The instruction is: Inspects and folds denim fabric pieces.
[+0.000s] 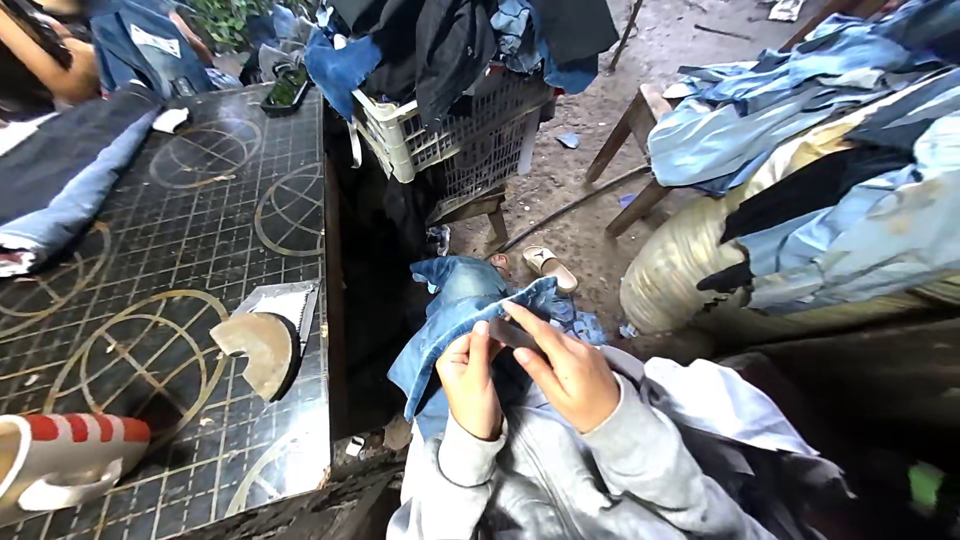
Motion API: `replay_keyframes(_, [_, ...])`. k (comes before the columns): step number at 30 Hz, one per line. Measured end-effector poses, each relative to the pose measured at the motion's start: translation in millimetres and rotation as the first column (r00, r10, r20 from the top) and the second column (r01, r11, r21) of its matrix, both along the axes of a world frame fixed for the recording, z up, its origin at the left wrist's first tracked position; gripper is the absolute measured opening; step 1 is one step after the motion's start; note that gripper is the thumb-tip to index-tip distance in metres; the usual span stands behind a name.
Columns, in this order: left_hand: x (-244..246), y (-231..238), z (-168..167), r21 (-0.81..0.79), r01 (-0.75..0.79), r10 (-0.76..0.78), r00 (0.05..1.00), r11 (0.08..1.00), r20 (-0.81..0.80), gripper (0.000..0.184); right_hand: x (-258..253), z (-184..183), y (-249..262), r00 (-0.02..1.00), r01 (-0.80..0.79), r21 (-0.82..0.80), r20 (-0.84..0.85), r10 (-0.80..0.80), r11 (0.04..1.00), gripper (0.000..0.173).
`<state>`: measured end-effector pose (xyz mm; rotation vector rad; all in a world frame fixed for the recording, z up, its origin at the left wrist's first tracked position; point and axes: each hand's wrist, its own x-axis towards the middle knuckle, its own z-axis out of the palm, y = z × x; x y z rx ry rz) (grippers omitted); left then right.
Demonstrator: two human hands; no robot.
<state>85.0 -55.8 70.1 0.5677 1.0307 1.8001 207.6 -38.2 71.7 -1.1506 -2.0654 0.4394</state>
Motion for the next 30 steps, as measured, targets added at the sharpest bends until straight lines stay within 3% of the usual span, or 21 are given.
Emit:
replay_keyframes(10, [4.7, -1.3, 3.9, 0.033, -0.044, 0.042, 0.998, 0.998, 0.054, 0.034, 9.2, -5.9, 4.4, 0.983, 0.064, -0.004, -0.169, -0.064, 0.998, 0.046])
replay_keyframes(21, [1.5, -2.8, -5.3, 0.099, -0.081, 0.091, 0.990, 0.992, -0.105, 0.028, 8.0, 2.0, -4.5, 0.999, 0.034, 0.026, 0.038, -0.035, 0.999, 0.048])
replay_keyframes(30, [3.2, -4.7, -9.8, 0.152, -0.082, 0.116, 0.965, 0.985, -0.234, 0.024, 5.1, -1.4, -3.1, 0.996, 0.086, 0.071, 0.014, -0.087, 0.994, 0.045])
